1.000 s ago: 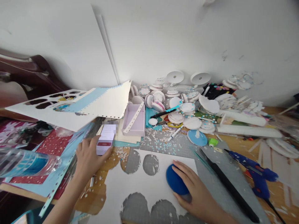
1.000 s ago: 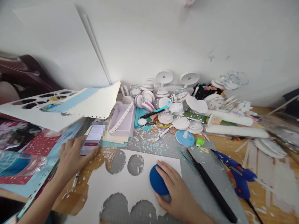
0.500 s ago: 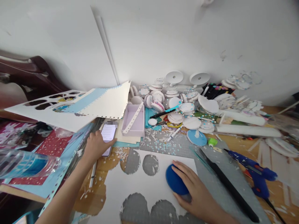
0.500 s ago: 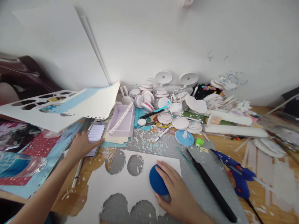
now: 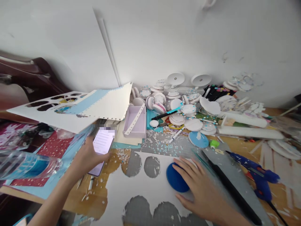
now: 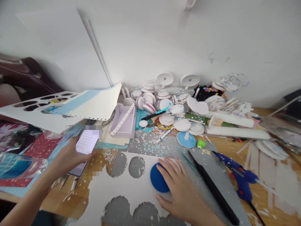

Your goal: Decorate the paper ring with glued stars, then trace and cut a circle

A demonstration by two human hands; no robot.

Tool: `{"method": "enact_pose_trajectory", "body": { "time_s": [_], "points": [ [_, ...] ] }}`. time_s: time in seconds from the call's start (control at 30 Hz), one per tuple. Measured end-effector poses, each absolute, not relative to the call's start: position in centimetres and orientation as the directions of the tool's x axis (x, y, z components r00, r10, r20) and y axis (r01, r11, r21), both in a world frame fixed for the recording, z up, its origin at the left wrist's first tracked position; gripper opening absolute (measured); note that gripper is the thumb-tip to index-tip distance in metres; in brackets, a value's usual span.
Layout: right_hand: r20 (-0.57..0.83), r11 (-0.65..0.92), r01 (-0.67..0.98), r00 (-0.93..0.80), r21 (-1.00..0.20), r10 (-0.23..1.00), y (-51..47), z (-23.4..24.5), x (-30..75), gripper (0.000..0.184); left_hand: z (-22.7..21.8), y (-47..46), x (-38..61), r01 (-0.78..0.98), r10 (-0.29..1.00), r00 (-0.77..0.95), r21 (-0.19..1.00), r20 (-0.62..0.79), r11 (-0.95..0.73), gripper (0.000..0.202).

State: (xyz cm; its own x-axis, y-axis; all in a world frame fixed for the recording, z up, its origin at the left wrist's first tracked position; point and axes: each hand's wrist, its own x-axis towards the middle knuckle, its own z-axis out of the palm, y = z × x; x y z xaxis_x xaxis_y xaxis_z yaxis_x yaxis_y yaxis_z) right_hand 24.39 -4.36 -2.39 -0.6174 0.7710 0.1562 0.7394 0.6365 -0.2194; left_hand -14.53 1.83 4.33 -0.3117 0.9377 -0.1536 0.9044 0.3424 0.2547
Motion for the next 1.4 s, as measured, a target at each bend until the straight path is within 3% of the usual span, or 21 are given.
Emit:
{"method": "enact_pose_trajectory", "body": {
  "time_s": [0.13, 0.23, 0.3, 0.4, 0.53, 0.9, 1.4],
  "points": [
    [0.327, 0.688, 0.700, -0.616, -0.192, 0.717, -3.2, 1.9, 22.9, 0.057, 7.0, -1.3, -12.1, 0.907, 0.972, -0.236, 0.356, -0.012, 0.225, 0.070],
    [0.466, 0.802, 0.571, -0.669, -0.177, 0.579, -2.7, 5.2, 20.6, 0.054, 8.7, -2.9, -10.4, 0.892, 0.983, -0.178, 0.428, 0.035, 0.146, 0.068],
    [0.537, 0.854, 0.514, -0.698, -0.087, 0.475, -2.7, 7.1, 18.9, 0.051, 9.3, -3.6, -9.7, 0.889, 0.986, -0.160, 0.443, 0.056, 0.119, 0.072],
    [0.588, 0.883, 0.468, -0.721, 0.022, 0.367, -2.7, 9.0, 16.5, 0.045, 9.5, -4.4, -9.3, 0.887, 0.980, -0.166, 0.452, 0.109, 0.100, 0.075],
    [0.590, 0.910, 0.411, -0.751, 0.064, 0.298, -2.6, 10.3, 14.4, 0.044, 9.7, -5.1, -8.8, 0.878, 0.976, -0.128, 0.477, 0.176, 0.029, 0.076],
    [0.532, 0.910, 0.413, -0.776, 0.024, 0.338, -2.6, 10.0, 12.7, 0.049, 10.7, -5.4, -7.2, 0.848, 0.976, -0.175, 0.524, 0.127, 0.083, 0.070],
    [0.495, 0.867, 0.498, -0.752, -0.005, 0.435, -2.2, 9.5, 13.3, 0.048, 10.1, -5.1, -7.0, 0.847, 0.984, -0.102, 0.531, 0.148, 0.008, 0.069]
  ]
}}
